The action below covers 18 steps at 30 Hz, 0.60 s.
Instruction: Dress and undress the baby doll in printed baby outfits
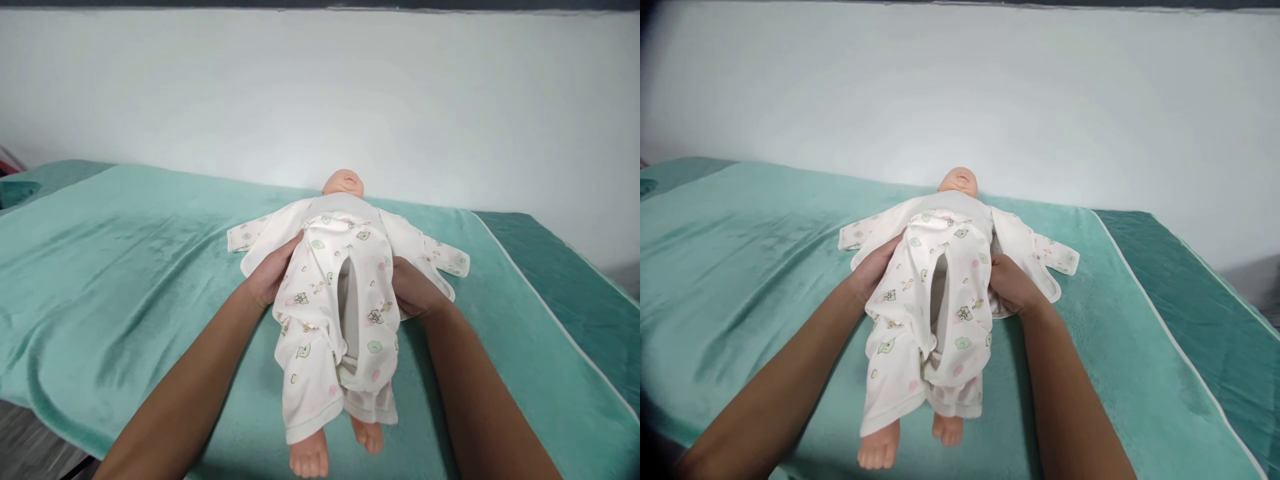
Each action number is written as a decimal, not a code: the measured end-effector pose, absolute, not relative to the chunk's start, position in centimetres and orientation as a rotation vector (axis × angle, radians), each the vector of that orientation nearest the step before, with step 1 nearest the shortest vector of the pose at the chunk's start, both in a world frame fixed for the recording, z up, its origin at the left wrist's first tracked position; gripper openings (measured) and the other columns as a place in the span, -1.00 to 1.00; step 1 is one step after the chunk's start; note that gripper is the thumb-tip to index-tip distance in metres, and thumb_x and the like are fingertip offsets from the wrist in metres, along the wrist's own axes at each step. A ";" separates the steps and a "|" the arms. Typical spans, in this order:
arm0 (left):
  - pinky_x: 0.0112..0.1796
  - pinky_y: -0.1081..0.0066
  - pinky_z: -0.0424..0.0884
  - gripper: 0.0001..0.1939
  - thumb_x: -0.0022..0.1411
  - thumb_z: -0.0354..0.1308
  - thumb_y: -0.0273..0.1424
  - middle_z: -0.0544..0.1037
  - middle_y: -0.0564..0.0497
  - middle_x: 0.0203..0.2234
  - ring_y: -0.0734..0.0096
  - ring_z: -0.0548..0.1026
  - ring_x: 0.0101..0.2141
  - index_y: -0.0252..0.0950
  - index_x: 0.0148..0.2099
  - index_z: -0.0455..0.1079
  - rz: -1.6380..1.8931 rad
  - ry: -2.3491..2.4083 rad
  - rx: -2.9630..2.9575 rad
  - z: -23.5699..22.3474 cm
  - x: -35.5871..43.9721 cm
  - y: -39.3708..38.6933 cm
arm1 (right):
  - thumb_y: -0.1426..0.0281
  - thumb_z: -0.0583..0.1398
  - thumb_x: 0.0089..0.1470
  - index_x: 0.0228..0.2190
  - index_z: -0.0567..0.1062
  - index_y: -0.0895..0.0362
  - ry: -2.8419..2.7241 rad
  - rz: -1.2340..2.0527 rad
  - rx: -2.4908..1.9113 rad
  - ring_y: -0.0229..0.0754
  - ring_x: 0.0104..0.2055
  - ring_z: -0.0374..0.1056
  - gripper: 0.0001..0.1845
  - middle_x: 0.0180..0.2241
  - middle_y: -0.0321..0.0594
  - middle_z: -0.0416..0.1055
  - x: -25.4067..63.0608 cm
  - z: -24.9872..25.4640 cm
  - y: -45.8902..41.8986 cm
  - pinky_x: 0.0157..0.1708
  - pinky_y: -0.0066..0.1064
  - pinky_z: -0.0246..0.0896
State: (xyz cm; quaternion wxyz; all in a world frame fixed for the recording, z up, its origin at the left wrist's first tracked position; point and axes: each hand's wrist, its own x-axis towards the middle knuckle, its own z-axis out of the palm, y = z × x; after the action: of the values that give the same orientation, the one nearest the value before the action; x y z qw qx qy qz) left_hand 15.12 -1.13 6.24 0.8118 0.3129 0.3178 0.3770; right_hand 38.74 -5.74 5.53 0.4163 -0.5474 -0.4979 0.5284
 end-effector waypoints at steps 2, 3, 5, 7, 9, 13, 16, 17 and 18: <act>0.01 0.23 0.54 -0.48 0.32 0.15 -0.10 0.66 -0.14 -0.11 0.11 0.62 -0.08 -0.30 0.19 0.44 0.807 0.681 0.670 6.2 15.2 -1.1 | 0.18 0.43 -0.19 -0.41 0.67 0.12 -1.205 1.364 -1.377 0.14 -0.22 0.51 -0.70 -0.34 -0.04 0.63 38.6 5.7 -5.8 -0.21 -0.12 0.48; 0.01 0.23 0.54 -0.48 0.32 0.15 -0.10 0.66 -0.14 -0.11 0.11 0.62 -0.07 -0.30 0.19 0.45 0.805 0.680 0.670 6.1 15.3 -1.1 | 0.19 0.44 -0.20 -0.42 0.67 0.11 -1.196 1.373 -1.377 0.13 -0.21 0.51 -0.71 -0.31 -0.05 0.64 38.5 5.9 -5.8 -0.18 -0.12 0.47; 0.01 0.23 0.55 -0.47 0.30 0.17 -0.08 0.66 -0.15 -0.11 0.10 0.62 -0.07 -0.30 0.17 0.46 0.799 0.679 0.670 6.0 15.3 -1.1 | 0.22 0.45 -0.22 -0.45 0.65 0.12 -1.184 1.343 -1.376 0.12 -0.20 0.51 -0.73 -0.29 -0.06 0.64 38.3 6.1 -5.8 -0.16 -0.12 0.46; 0.00 0.22 0.55 -0.48 0.29 0.18 -0.07 0.66 -0.15 -0.12 0.10 0.61 -0.07 -0.29 0.16 0.47 0.803 0.683 0.678 5.9 15.3 -1.0 | 0.24 0.44 -0.23 -0.46 0.64 0.12 -1.146 1.312 -1.389 0.12 -0.22 0.51 -0.75 -0.29 -0.06 0.64 38.1 6.3 -5.8 -0.19 -0.12 0.46; -0.02 0.21 0.55 -0.48 0.28 0.19 -0.06 0.67 -0.15 -0.13 0.09 0.61 -0.08 -0.29 0.13 0.49 0.816 0.706 0.699 5.7 15.2 -0.9 | 0.26 0.43 -0.23 -0.44 0.65 0.10 -1.106 1.249 -1.419 0.14 -0.22 0.51 -0.75 -0.30 -0.07 0.63 37.9 6.4 -5.8 -0.24 -0.11 0.46; -0.06 0.20 0.57 -0.54 0.22 0.25 -0.11 0.67 -0.14 -0.17 0.08 0.62 -0.11 -0.30 0.05 0.53 0.844 0.777 0.737 5.2 15.0 -0.6 | 0.28 0.43 -0.24 -0.37 0.65 0.03 -1.117 1.092 -1.460 0.20 -0.14 0.49 -0.73 -0.26 -0.09 0.63 37.6 6.8 -5.8 -0.19 -0.06 0.46; -0.10 0.19 0.57 -0.59 0.21 0.25 -0.14 0.68 -0.12 -0.23 0.07 0.62 -0.13 -0.30 -0.01 0.55 0.874 0.779 0.740 4.9 14.9 -0.5 | 0.24 0.40 -0.18 -0.32 0.64 0.03 -1.129 1.060 -1.432 0.23 -0.05 0.47 -0.70 -0.21 -0.08 0.63 37.3 7.0 -5.8 -0.11 0.00 0.44; -0.12 0.19 0.57 -0.61 0.21 0.24 -0.16 0.68 -0.11 -0.25 0.07 0.62 -0.14 -0.31 -0.03 0.56 0.882 0.771 0.746 4.9 14.9 -0.5 | 0.22 0.39 -0.16 -0.31 0.64 0.03 -1.141 1.039 -1.426 0.25 -0.01 0.45 -0.71 -0.19 -0.07 0.62 37.2 7.0 -5.8 -0.08 0.01 0.43; -0.13 0.19 0.57 -0.63 0.20 0.23 -0.20 0.68 -0.11 -0.27 0.06 0.62 -0.15 -0.32 -0.04 0.56 0.889 0.763 0.757 4.8 14.9 -0.4 | 0.22 0.38 -0.15 -0.31 0.63 0.03 -1.156 1.008 -1.426 0.26 0.04 0.43 -0.71 -0.18 -0.06 0.62 37.2 7.1 -5.8 -0.05 0.01 0.42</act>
State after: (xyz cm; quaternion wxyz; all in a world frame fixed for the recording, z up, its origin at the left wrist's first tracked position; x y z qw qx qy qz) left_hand 14.91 -0.42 4.80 0.7666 0.3484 0.3513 0.4093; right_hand 37.16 -5.76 7.08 0.4999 -0.5897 -0.4780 0.4170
